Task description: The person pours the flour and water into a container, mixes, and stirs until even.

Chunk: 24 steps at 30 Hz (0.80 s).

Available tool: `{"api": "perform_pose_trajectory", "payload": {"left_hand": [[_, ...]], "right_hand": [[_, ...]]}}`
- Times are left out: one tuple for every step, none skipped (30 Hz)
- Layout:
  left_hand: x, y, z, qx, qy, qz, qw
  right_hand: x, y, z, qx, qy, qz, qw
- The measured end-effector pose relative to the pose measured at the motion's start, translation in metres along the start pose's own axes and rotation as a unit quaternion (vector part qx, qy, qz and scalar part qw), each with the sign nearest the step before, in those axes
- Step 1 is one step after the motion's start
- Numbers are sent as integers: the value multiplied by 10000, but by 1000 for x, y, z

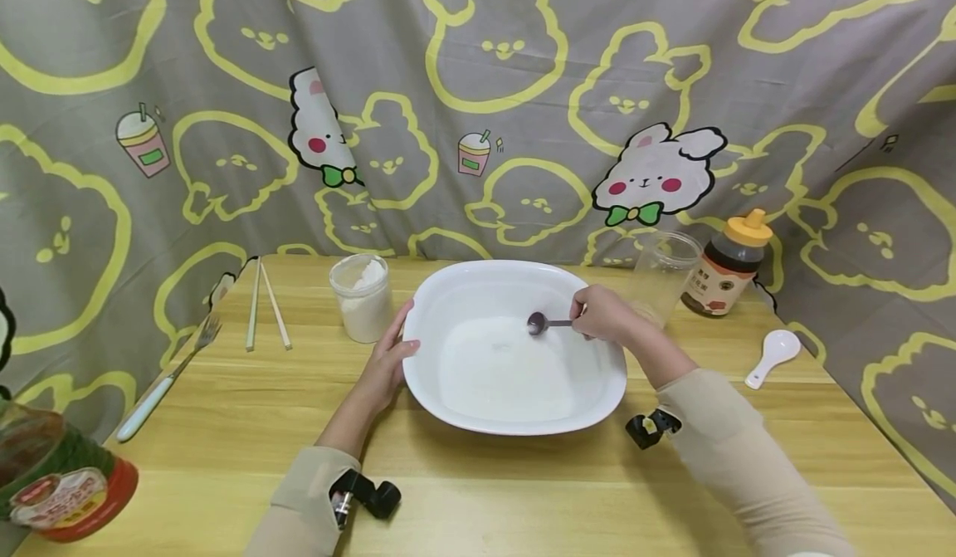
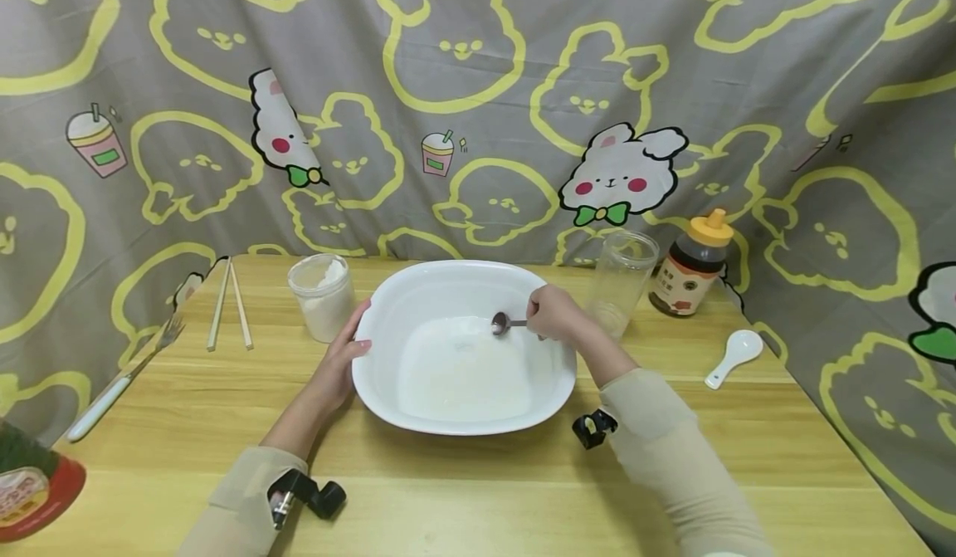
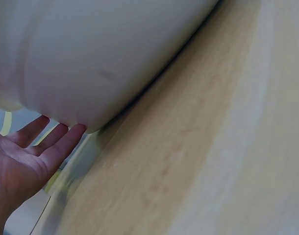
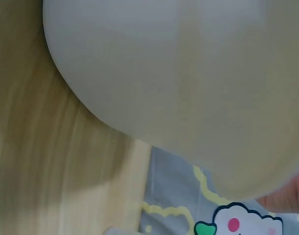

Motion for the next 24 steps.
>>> {"api": "perform_pose_trajectory", "payload": {"left_hand": [[0,0,0,-2,-7,-3,10000],[0,0,0,-11,-20,-6,10000],[1,0,0,-24,-29,-23,10000],[1,0,0,-31,-55,-27,10000],[1,0,0,-44,-57,-35,10000],[1,0,0,-54,-65,-33,10000],[1,0,0,-62,-59,-24,10000],[1,0,0,-69,-57,-15,10000],[1,0,1,-64,-52,-2,10000],[1,0,1,-56,-60,19,10000],[0,0,2,-50,-55,36,10000],[0,0,2,-41,-58,46,10000],[0,0,2,-36,-46,47,10000],[0,0,3,-35,-45,47,10000],[0,0,3,-40,-55,48,10000],[0,0,3,-53,-56,47,10000],[0,0,2,-62,-50,43,10000],[0,-1,2,-72,-46,35,10000],[0,-1,2,-78,-47,24,10000],[0,-1,2,-78,-57,12,10000],[0,-1,1,-73,-60,-3,10000],[0,-1,1,-68,-45,-23,10000],[0,-1,1,-64,-47,-24,10000],[0,-1,1,-63,-50,-18,10000]], "right_hand": [[2,0,1,59,121,-57,9999],[3,0,1,110,221,-124,9996],[4,-1,2,115,249,-189,9994],[4,-2,2,118,246,-239,9993],[3,-3,2,105,202,-281,9993],[1,-4,2,48,95,-290,9995],[-2,-5,2,-26,-44,-275,9996],[-5,-6,2,-89,-195,-235,9995],[-8,-6,2,-169,-343,-191,9991],[-11,-7,2,-203,-450,-147,9987],[-13,-7,1,-258,-535,-98,9982],[-14,-8,0,-301,-592,-45,9978],[-14,-8,-1,-334,-587,-1,9977],[-13,-8,-1,-339,-528,25,9980],[-12,-8,-2,-343,-439,37,9984],[-9,-7,-2,-300,-268,20,9992],[-5,-7,-2,-253,-75,-18,9996],[-2,-6,-2,-180,120,-77,9997],[2,-6,-1,-138,287,-148,9994],[5,-6,-1,-44,427,-232,9988],[8,-6,-1,24,554,-331,9979],[11,-6,0,112,672,-440,9967],[13,-7,0,139,720,-550,9958],[15,-8,0,131,766,-675,9947]]}}
Point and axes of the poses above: each hand's wrist, its own y-axis towards the middle knuckle, its own x-axis out of the palm, z = x × y, the point moved 6 cm from there along y, towards the middle knuckle, and after that the axes turned 13 degrees about z, right-handed, at the moved point
